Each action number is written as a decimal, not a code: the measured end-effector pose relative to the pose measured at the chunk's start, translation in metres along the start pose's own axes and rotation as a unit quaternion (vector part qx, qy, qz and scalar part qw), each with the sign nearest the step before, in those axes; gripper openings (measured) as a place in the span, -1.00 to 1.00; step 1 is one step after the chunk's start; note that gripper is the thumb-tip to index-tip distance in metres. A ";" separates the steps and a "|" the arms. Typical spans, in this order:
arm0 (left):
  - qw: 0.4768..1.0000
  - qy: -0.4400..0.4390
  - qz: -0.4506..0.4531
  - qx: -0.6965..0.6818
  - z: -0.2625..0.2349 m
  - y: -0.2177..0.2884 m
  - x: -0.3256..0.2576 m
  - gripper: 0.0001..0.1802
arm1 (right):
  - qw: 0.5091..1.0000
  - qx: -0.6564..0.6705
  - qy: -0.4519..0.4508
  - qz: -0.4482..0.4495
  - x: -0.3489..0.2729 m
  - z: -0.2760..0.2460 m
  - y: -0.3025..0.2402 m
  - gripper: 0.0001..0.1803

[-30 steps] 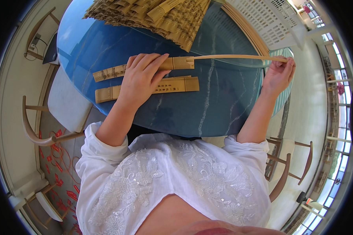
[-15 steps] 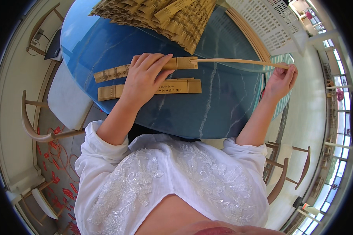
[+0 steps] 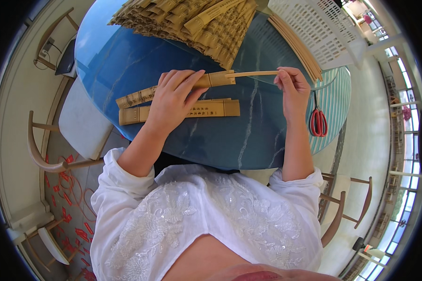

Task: The person repeatedly picks up thin bamboo strips and inserts them into slots on rectangular bamboo pieces with printed text. The person handles the strips one at a time, aligning and seating them into the slots, then places the assembled pieces on the table.

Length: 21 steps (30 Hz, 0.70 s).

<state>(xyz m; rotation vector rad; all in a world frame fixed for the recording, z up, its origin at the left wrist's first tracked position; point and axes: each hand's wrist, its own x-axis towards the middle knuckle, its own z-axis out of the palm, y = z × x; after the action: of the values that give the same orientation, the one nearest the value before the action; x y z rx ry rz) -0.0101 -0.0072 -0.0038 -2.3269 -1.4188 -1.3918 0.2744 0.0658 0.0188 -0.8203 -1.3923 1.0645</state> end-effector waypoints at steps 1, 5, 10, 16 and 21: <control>1.000 -0.003 0.002 0.002 0.001 0.000 0.000 -0.53 | 1.000 -0.012 -0.008 0.015 -0.004 0.008 0.001 -0.90; 0.999 -0.029 0.016 -0.002 0.003 0.003 -0.001 -0.52 | 0.995 -0.035 -0.070 0.062 -0.012 0.026 0.005 -0.91; 0.999 -0.044 0.013 -0.002 0.003 0.008 -0.001 -0.48 | 0.989 -0.058 -0.100 0.088 -0.017 0.035 0.006 -0.92; 1.000 0.004 -0.005 0.022 -0.003 0.004 0.004 -0.54 | 0.997 0.007 -0.029 0.074 -0.008 0.017 0.003 -0.87; 0.998 0.040 0.049 0.030 0.000 -0.004 -0.002 -0.68 | 0.993 0.088 0.004 0.084 -0.003 0.011 0.002 -0.80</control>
<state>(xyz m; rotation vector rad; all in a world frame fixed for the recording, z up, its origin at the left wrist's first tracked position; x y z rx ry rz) -0.0130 -0.0064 -0.0073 -2.2449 -1.2886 -1.3783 0.2634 0.0619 0.0164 -0.8225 -1.2193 1.2933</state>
